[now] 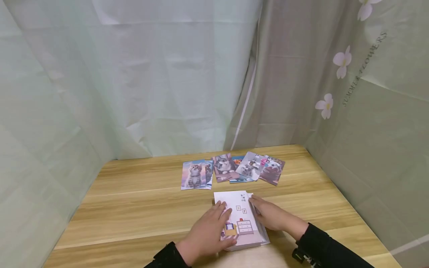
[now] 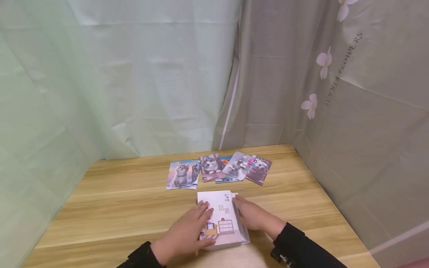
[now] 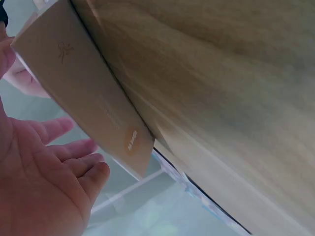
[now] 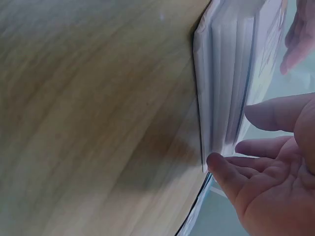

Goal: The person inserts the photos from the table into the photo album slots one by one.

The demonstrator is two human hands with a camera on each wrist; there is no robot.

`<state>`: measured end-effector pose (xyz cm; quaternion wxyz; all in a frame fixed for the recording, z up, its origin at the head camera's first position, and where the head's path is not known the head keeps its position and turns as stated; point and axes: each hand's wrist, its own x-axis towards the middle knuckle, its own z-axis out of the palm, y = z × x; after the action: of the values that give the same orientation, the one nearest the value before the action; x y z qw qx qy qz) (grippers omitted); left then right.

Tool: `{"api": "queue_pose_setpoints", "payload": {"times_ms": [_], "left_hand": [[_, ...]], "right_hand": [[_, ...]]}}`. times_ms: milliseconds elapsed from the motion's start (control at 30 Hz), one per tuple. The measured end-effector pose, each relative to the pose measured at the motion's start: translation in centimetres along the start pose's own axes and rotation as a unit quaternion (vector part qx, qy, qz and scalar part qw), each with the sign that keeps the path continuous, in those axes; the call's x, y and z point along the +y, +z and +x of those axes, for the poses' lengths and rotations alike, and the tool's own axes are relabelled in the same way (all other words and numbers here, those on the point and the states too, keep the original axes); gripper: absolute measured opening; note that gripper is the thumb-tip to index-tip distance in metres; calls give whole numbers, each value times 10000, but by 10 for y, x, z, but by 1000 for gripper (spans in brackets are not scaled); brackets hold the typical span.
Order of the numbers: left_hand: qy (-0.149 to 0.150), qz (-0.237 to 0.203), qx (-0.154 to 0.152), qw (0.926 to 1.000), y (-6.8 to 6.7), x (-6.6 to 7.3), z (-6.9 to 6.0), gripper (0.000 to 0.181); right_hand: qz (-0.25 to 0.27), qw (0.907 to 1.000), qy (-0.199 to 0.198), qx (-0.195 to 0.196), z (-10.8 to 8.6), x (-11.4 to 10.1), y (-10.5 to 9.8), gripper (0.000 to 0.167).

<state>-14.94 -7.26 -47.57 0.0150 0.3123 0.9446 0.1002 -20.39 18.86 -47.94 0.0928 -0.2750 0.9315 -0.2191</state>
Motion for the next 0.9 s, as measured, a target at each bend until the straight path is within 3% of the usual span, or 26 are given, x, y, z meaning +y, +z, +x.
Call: {"api": "queue_pose_setpoints", "payload": {"times_ms": [567, 900], "left_hand": [[-48, 155, -308, 9994, 6, 9, 5, 105], [-120, 422, -303, 9986, 8, 13, 8, 103]], "right_hand": [[180, 9992, 349, 4, 6, 1, 10, 50], [78, 9994, 334, -66, 7, -2, 7, 49]]}}
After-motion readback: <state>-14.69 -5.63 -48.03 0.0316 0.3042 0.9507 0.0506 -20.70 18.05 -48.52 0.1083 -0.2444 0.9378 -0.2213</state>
